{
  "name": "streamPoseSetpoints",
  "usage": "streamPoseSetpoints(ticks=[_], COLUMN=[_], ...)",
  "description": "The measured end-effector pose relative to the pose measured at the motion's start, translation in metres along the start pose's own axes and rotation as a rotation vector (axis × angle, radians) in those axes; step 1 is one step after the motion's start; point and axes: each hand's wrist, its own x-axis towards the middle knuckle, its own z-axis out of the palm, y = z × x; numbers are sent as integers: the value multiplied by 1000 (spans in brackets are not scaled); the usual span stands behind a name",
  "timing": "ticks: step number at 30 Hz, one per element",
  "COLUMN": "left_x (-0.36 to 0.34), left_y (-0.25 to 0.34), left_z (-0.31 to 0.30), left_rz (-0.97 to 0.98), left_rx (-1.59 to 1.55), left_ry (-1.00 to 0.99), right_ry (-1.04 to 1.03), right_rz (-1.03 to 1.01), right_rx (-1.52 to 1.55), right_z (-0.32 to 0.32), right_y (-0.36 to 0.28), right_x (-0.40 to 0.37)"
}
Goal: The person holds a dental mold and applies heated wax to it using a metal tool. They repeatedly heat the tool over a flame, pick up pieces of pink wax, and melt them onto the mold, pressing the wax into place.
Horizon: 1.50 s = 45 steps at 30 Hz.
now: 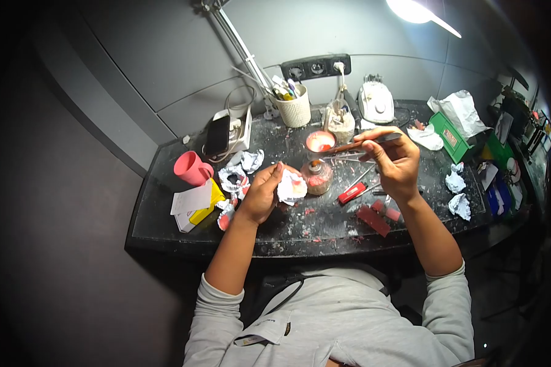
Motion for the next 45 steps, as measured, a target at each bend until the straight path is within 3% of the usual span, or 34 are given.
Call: streamPoseSetpoints(ticks=[2,10,17,25,27,33,39,45], left_x=[-1,-1,-1,0,3,1,2,1], left_y=[2,2,2,2,-5,-1,-1,0], left_z=[1,1,4,-2,-1,-3,0,-4], left_rz=[-9,-5,2,5,48,8,23,16], left_rx=[-4,-16,-41,-60,-31,-29,-38,-56], left_ry=[10,24,64,-25,58,19,39,1], right_ry=[107,98,126,107,48,-123,75,88], right_rz=[-18,20,52,37,0,24,-86,-85], right_rx=[-73,-199,-57,-81,-42,-73,-45,-189], right_z=[-6,-11,-11,-12,-10,-2,-6,-13], right_y=[4,9,7,5,4,5,2,12], right_x=[4,7,6,5,2,-1,4,6])
